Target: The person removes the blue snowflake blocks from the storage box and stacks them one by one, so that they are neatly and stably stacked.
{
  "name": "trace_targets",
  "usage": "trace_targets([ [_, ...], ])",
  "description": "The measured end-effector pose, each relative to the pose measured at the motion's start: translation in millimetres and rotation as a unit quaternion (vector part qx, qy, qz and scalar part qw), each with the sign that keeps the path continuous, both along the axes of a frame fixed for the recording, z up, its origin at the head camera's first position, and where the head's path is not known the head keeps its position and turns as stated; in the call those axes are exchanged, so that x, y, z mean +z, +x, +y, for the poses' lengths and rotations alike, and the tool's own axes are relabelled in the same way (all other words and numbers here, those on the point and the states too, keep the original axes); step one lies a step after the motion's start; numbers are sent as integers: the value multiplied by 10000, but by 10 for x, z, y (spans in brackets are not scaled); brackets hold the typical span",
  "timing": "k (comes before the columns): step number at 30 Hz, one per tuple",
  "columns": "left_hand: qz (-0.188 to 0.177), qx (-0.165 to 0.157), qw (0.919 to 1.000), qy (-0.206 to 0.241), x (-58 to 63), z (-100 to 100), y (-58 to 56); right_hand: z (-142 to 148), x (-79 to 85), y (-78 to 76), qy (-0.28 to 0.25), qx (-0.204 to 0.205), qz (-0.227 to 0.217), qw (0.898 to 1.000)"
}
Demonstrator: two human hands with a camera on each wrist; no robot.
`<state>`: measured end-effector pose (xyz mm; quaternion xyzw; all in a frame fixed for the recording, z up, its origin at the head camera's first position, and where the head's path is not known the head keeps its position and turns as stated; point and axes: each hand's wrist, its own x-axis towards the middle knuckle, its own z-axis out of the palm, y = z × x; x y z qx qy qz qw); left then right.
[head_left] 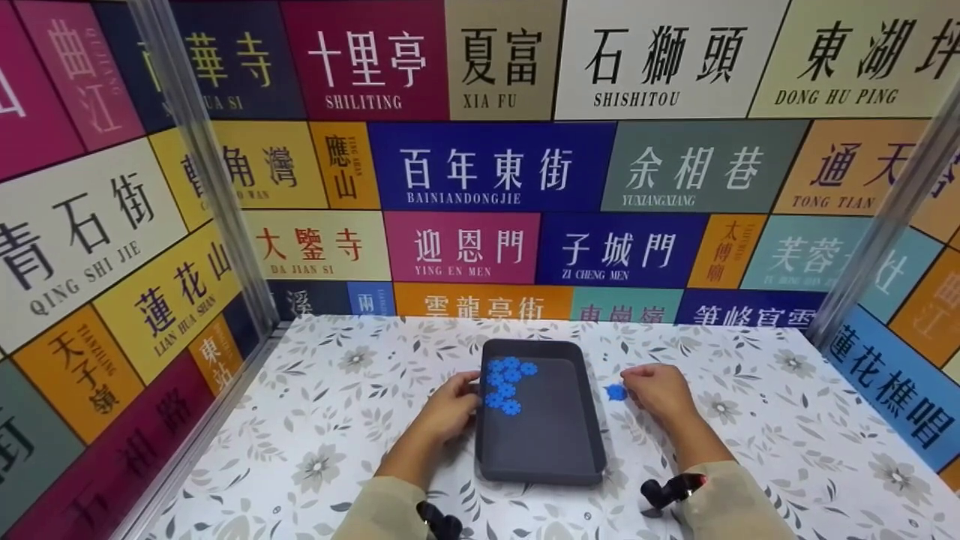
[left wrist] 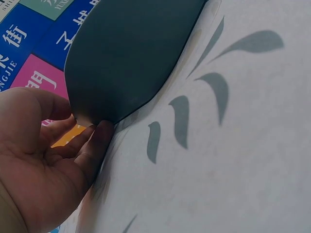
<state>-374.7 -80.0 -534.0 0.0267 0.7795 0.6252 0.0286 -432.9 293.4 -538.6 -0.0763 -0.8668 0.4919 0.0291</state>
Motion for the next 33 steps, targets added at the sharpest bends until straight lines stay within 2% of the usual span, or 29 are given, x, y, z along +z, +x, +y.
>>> trace_targets([
  [7,23,2,10000,42,7,3,0,-140,98,18,-612,177,404,9972],
  [13,18,0,9999,107,1,1,-14,-324,246,66,-638,342,518,9960],
  [17,-72,5,9999,74,-4,-4,-12,-449,305,95,-623,428,499,9959],
  [22,-64,-24,10000,-13,14,-11,0,-602,370,145,-587,542,697,9944],
  [25,-36,-33,10000,-6,22,-11,2,-698,447,184,-661,654,843,9921],
  [30,-34,-38,10000,31,17,-14,10,-870,563,244,-897,773,799,9897],
  [33,-26,-47,10000,52,16,-11,12,-960,598,230,-1000,789,787,9887],
])
